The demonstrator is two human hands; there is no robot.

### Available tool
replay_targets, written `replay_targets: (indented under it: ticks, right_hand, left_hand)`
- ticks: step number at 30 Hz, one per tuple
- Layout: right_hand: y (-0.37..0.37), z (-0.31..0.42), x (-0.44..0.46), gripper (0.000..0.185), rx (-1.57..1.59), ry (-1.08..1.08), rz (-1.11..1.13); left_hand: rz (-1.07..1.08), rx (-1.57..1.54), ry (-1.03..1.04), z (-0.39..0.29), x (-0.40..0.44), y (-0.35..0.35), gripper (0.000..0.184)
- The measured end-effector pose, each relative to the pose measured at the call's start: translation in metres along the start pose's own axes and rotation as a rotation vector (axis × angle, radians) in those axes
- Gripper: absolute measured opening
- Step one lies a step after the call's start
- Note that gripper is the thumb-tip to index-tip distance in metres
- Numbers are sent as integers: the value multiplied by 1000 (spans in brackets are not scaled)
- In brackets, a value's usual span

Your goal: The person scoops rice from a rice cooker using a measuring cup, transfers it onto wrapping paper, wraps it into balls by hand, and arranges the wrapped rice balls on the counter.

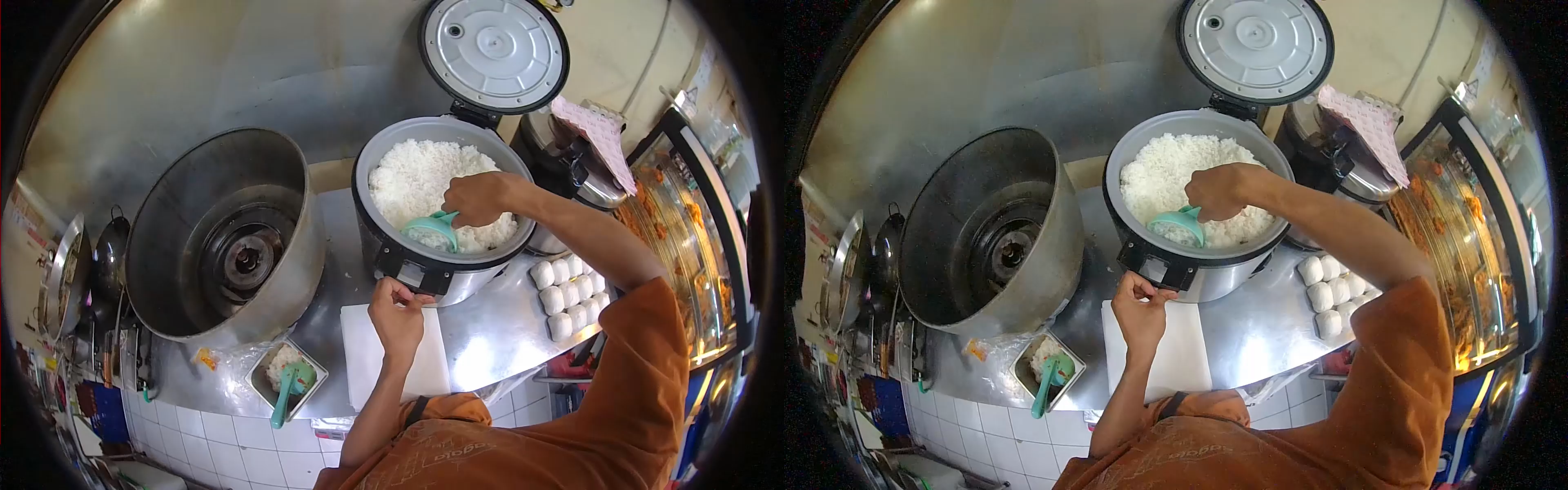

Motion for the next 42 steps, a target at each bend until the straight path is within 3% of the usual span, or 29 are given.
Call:
replay_targets:
  ticks: [3, 9, 14, 18, 22, 26, 29, 30, 31, 37, 42]
  right_hand:
    - [1, -4, -15, 36, -21, -140, -141]
    - [2, -27, 7, 32, 262, 65, 191]
    - [5, -45, -12, 32, 576, 120, 170]
    - [6, -64, -33, 30, 880, 224, 159]
    - [6, -73, -66, 22, 1257, 249, -95]
    - [2, -42, -108, 29, 1251, 290, -400]
    - [39, -5, -133, 29, 1347, 304, -385]
    - [57, 10, -137, 27, 1380, 322, -424]
    - [74, 25, -145, 26, 1412, 340, -473]
    - [230, 147, -99, 24, 1962, 198, -87]
    - [328, 175, -40, 27, 1876, 248, -161]
  left_hand:
    - [-12, -41, -9, -5, 0, 0, 30]
    - [-21, -23, -23, -11, 0, -4, 31]
    - [-15, -69, -70, 9, -2, 0, 28]
    - [73, 38, 32, 14, -4, -10, 28]
    - [182, 73, -42, 69, -45, -36, 26]
    - [360, 399, -104, 156, -95, -49, 27]
    - [355, 770, 45, 185, -142, -72, 36]
    - [463, 806, -87, 208, -156, -74, 51]
    - [441, 804, -70, 209, -163, -77, 53]
    - [361, 689, -31, 199, -175, -79, 76]
    - [254, 680, -75, 200, -179, -95, 98]
Point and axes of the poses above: each hand's wrist, its own x-axis towards the middle knuckle, its own y-axis out of the palm, z = x × y, the point moved 10 cm from there along x, towards the middle knuckle, and after that the axes turned 9 degrees about x, right-handed, at the moved point
